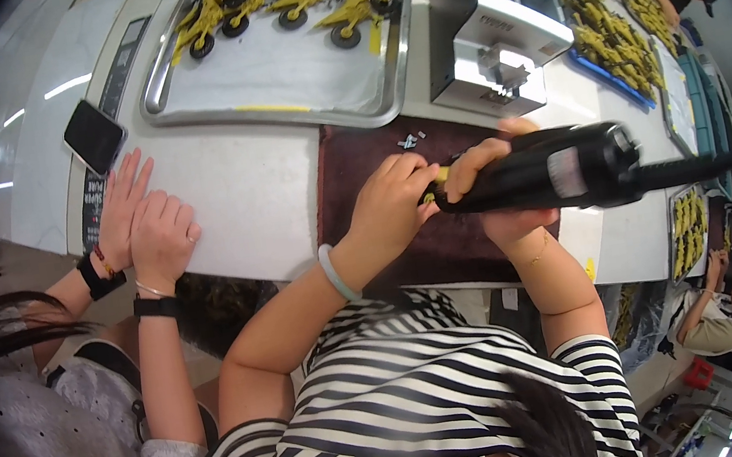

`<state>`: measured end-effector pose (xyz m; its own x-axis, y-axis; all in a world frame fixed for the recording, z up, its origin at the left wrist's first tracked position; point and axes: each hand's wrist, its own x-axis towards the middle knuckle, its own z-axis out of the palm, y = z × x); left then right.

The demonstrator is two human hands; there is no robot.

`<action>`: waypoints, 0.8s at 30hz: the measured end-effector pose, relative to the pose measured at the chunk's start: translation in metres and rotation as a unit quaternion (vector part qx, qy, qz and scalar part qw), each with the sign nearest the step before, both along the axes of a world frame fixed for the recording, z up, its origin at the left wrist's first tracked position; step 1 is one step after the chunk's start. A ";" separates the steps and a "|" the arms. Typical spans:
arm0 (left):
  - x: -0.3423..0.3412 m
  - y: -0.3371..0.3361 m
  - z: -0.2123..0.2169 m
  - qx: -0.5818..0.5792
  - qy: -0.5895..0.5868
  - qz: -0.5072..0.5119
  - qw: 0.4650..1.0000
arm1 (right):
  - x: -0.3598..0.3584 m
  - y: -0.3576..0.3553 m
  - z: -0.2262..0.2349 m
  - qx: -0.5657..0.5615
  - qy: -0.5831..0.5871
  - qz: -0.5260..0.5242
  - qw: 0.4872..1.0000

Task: The person assembles a toy motorcycle from plastic components using an electric screwdriver.

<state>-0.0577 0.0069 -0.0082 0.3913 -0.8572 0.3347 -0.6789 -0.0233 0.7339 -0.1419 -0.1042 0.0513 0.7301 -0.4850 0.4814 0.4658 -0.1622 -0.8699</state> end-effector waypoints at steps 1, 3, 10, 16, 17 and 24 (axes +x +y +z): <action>-0.001 0.002 -0.002 0.008 0.005 0.002 1.000 | 0.001 -0.002 0.008 -0.006 0.005 -0.054 0.999; -0.008 0.003 0.001 0.012 0.008 0.002 1.000 | 0.011 -0.037 0.034 0.026 -0.094 -0.043 0.994; -0.061 -0.013 0.007 0.060 -0.221 0.025 0.973 | 0.044 -0.121 0.047 -0.117 -0.145 -0.156 0.970; -0.069 -0.014 -0.003 0.107 -0.269 0.022 0.957 | 0.049 -0.121 0.041 -0.091 -0.130 -0.139 0.978; -0.069 -0.014 -0.002 0.099 -0.241 0.016 0.965 | 0.049 -0.119 0.040 -0.089 -0.129 -0.140 0.978; -0.071 -0.017 -0.006 0.111 -0.293 0.017 0.950 | 0.044 -0.116 0.040 -0.108 -0.157 -0.149 0.970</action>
